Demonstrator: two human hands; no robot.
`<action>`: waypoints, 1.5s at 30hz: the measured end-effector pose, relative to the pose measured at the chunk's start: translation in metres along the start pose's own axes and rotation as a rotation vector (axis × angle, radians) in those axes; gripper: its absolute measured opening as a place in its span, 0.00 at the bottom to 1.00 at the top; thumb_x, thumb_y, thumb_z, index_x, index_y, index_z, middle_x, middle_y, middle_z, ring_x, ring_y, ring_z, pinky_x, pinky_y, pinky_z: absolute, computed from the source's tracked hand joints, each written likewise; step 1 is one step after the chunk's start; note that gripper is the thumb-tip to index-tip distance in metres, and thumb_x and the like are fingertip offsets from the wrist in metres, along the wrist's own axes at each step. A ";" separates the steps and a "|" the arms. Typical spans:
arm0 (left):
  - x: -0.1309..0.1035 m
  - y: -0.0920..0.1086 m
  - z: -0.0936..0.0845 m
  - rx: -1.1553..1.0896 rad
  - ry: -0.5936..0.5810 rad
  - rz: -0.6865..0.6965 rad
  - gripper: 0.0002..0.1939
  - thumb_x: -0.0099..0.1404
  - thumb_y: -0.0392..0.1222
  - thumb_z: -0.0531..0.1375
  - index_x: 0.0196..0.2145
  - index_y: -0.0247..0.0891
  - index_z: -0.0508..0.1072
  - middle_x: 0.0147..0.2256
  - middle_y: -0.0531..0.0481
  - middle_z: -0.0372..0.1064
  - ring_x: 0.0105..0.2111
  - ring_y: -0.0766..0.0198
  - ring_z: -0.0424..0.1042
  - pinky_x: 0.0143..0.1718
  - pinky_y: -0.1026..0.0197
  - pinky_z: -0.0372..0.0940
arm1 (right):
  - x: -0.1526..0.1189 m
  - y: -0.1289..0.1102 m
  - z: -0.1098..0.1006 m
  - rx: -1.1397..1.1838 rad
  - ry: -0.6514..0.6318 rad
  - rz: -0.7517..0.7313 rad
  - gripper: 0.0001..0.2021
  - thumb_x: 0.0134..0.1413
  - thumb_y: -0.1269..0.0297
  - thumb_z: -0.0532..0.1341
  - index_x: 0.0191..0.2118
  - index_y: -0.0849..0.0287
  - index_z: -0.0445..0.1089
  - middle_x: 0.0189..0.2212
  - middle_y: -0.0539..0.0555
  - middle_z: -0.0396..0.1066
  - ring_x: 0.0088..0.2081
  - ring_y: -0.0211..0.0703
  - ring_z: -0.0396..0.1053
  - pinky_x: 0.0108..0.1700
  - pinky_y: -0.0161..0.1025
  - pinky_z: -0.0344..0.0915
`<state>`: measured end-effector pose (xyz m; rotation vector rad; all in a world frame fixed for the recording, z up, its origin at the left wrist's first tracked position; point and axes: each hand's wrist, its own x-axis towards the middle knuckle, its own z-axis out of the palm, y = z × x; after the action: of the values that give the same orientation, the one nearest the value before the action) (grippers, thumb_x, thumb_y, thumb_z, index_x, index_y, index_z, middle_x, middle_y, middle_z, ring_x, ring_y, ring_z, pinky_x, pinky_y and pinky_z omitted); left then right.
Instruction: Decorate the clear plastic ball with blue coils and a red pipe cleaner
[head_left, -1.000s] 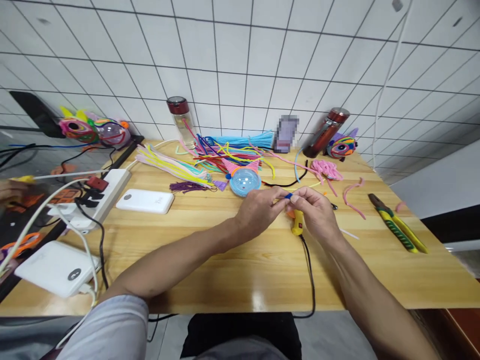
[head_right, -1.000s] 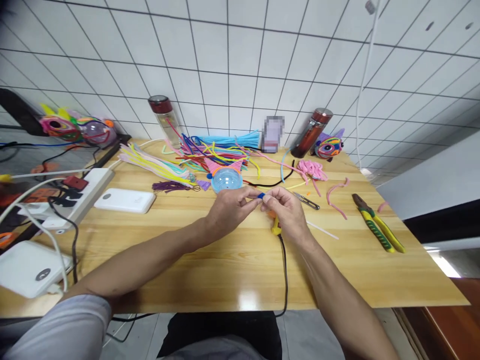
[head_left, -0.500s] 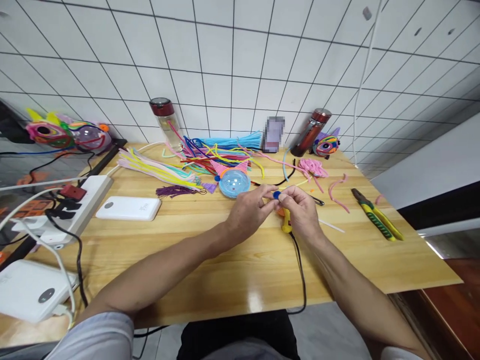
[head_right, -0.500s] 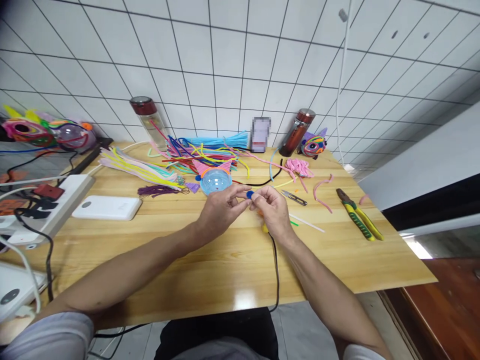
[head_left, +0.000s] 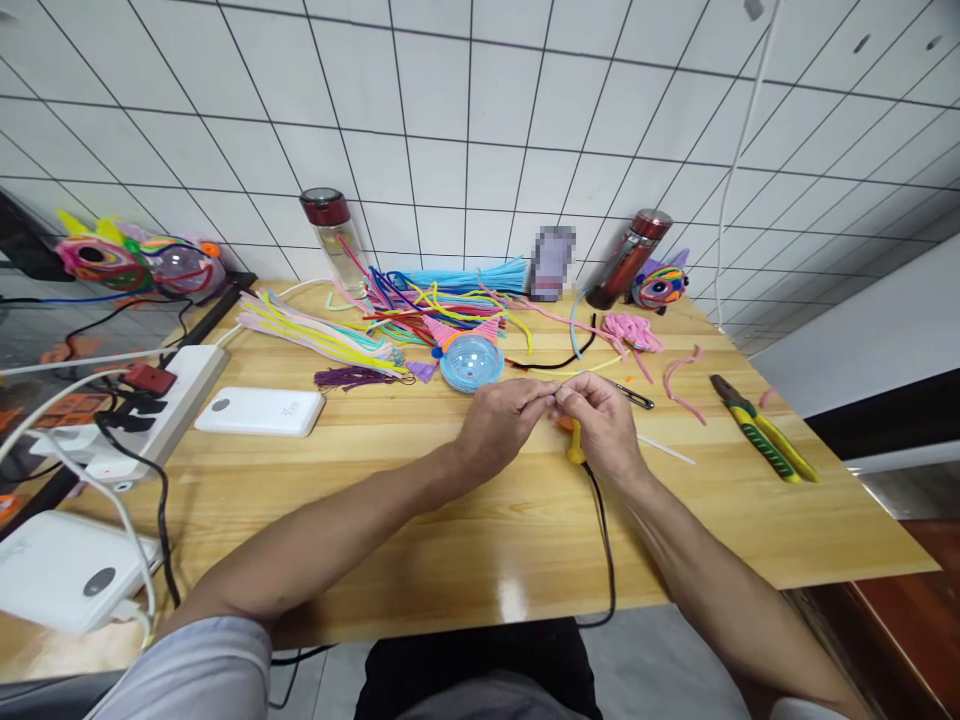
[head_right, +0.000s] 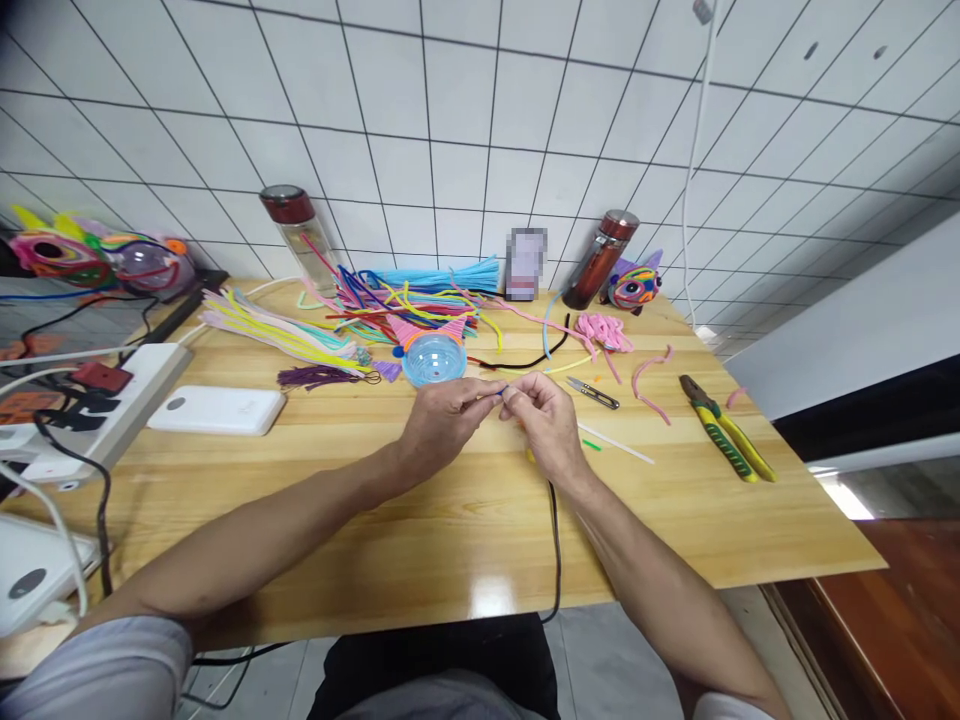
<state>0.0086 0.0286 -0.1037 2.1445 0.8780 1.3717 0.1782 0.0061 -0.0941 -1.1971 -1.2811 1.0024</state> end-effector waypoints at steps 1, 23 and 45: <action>0.001 0.002 -0.001 -0.013 -0.011 -0.025 0.12 0.70 0.29 0.64 0.45 0.40 0.85 0.43 0.47 0.86 0.42 0.61 0.84 0.47 0.61 0.75 | 0.000 -0.001 0.000 -0.005 0.006 -0.001 0.10 0.56 0.55 0.68 0.31 0.54 0.73 0.24 0.49 0.76 0.27 0.41 0.69 0.35 0.39 0.63; 0.009 0.008 -0.001 -0.581 -0.024 -0.529 0.15 0.62 0.48 0.68 0.43 0.36 0.82 0.31 0.49 0.78 0.26 0.67 0.69 0.26 0.64 0.61 | 0.001 -0.007 -0.002 -0.040 0.009 -0.019 0.11 0.57 0.53 0.68 0.32 0.54 0.71 0.25 0.48 0.74 0.27 0.40 0.67 0.32 0.38 0.63; 0.018 0.026 -0.012 -0.671 -0.055 -0.681 0.18 0.58 0.55 0.68 0.32 0.36 0.75 0.29 0.48 0.79 0.19 0.72 0.59 0.23 0.64 0.55 | 0.060 0.015 -0.124 -1.146 0.044 0.053 0.15 0.62 0.59 0.66 0.51 0.59 0.79 0.54 0.64 0.79 0.55 0.58 0.75 0.56 0.50 0.69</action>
<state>0.0103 0.0236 -0.0697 1.2112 0.8518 1.0346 0.3070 0.0570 -0.0904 -2.0735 -1.8560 0.1831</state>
